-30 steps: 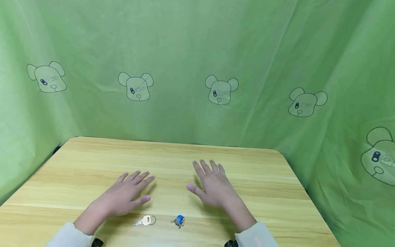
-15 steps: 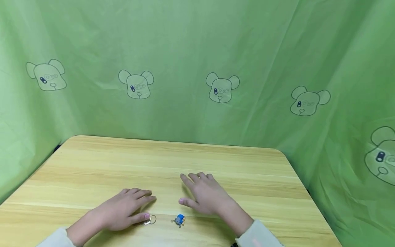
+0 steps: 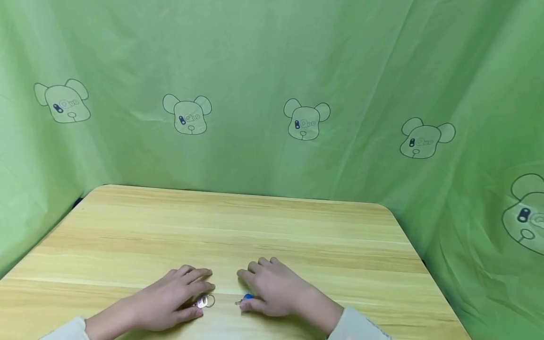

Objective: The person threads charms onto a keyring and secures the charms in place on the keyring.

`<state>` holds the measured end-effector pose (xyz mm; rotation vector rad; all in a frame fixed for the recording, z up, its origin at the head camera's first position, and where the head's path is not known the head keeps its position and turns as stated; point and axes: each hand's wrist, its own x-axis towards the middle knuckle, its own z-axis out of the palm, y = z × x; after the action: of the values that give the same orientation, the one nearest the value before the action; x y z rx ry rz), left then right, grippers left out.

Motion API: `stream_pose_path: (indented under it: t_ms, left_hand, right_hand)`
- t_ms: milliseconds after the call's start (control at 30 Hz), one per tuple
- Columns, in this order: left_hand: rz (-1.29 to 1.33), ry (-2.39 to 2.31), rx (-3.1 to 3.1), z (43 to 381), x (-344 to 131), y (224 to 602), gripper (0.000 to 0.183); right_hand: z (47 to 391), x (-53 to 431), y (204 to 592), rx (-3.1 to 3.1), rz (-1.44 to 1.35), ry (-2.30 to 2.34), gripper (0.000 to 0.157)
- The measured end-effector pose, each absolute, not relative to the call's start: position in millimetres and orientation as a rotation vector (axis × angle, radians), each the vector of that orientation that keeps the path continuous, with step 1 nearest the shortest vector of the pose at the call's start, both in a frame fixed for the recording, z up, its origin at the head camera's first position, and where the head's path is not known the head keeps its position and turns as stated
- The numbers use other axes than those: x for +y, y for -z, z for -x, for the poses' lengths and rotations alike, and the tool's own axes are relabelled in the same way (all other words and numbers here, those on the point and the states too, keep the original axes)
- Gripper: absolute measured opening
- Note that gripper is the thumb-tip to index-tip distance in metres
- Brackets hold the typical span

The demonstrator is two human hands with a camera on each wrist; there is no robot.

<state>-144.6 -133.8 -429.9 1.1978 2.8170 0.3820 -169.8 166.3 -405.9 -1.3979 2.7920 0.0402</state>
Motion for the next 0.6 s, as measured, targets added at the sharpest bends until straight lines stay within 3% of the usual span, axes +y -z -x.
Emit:
stream_pose_path:
  t_ms: [233,600]
  left_hand:
    - [-1.192,-0.538,2.852,141.6,-129.1,434.1,0.033]
    - [-1.085,-0.744,2.772,148.2,-123.2,435.2,0.018]
  right_hand:
    - [166.3,165.3,412.9,2.743,1.555,0.085,0.042]
    - [163.1,160.9,418.0,2.749,1.543,0.175,0.030]
